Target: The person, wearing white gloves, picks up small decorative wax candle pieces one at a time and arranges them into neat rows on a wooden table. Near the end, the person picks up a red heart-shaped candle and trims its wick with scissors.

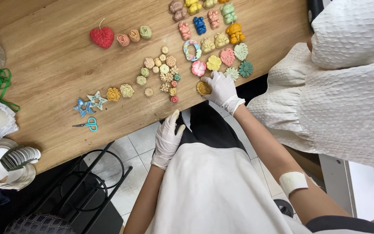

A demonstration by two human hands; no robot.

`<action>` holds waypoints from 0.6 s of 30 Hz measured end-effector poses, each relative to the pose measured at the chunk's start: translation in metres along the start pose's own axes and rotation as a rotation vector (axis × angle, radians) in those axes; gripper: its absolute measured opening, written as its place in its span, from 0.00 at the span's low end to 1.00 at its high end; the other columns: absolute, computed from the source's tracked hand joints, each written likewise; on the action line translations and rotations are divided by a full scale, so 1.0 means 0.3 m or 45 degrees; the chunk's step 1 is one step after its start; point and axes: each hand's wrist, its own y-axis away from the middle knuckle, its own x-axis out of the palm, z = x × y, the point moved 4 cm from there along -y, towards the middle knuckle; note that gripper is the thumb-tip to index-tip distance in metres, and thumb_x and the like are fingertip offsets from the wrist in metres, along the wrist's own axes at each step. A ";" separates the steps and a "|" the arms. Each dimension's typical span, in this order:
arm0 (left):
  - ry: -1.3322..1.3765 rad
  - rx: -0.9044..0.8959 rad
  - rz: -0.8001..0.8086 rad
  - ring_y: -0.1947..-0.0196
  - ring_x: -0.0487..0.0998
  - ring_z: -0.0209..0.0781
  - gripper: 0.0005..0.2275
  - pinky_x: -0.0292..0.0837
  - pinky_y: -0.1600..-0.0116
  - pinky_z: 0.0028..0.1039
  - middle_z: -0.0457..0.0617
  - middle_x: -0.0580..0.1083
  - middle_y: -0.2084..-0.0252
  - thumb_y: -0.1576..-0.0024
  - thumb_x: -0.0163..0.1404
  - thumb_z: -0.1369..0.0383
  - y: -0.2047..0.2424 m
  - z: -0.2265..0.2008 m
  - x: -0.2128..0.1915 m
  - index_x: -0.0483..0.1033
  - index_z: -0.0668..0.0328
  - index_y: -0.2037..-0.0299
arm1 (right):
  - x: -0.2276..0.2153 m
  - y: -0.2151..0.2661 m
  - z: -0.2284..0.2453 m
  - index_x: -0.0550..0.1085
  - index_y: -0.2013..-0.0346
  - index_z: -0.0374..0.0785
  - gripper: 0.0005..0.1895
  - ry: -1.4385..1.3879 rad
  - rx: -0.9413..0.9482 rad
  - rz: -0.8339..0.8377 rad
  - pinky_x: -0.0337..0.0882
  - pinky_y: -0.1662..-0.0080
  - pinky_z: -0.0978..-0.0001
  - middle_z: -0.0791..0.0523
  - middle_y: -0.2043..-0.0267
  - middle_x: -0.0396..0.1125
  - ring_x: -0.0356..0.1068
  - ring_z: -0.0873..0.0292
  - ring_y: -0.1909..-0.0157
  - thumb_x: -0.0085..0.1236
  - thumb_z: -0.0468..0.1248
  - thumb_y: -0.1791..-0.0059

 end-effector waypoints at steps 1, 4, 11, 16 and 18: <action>-0.005 -0.005 -0.007 0.48 0.80 0.53 0.24 0.76 0.46 0.38 0.59 0.76 0.44 0.43 0.58 0.71 -0.001 -0.004 -0.001 0.68 0.64 0.36 | -0.009 -0.002 0.003 0.76 0.45 0.50 0.34 -0.004 -0.009 -0.001 0.64 0.55 0.56 0.55 0.57 0.64 0.66 0.53 0.52 0.73 0.53 0.63; 0.004 -0.038 -0.010 0.49 0.80 0.55 0.25 0.76 0.47 0.38 0.59 0.76 0.44 0.44 0.58 0.70 -0.004 -0.008 0.006 0.68 0.63 0.36 | -0.050 -0.003 0.002 0.75 0.44 0.50 0.39 -0.019 0.007 -0.002 0.64 0.55 0.55 0.55 0.59 0.64 0.66 0.52 0.53 0.74 0.55 0.68; -0.116 -0.157 -0.120 0.50 0.79 0.53 0.27 0.75 0.47 0.38 0.57 0.75 0.44 0.43 0.59 0.66 -0.008 0.056 0.068 0.66 0.59 0.33 | -0.118 0.199 -0.059 0.74 0.40 0.45 0.30 -0.729 0.513 -0.469 0.71 0.54 0.66 0.55 0.56 0.69 0.68 0.57 0.58 0.71 0.45 0.55; -0.297 -0.157 -0.380 0.40 0.70 0.61 0.39 0.67 0.40 0.45 0.60 0.66 0.36 0.50 0.63 0.59 -0.056 0.014 0.036 0.58 0.62 0.30 | 0.144 0.241 -0.104 0.73 0.38 0.37 0.22 -1.637 0.668 -0.237 0.70 0.54 0.80 0.60 0.56 0.67 0.65 0.71 0.57 0.62 0.35 0.48; -0.511 -0.202 -0.087 0.33 0.62 0.55 0.45 0.56 0.33 0.50 0.57 0.59 0.29 0.54 0.64 0.54 -0.107 -0.028 0.035 0.54 0.59 0.27 | 0.167 0.192 -0.035 0.68 0.36 0.41 0.25 -1.843 0.835 0.298 0.73 0.55 0.74 0.58 0.52 0.71 0.71 0.64 0.56 0.58 0.36 0.49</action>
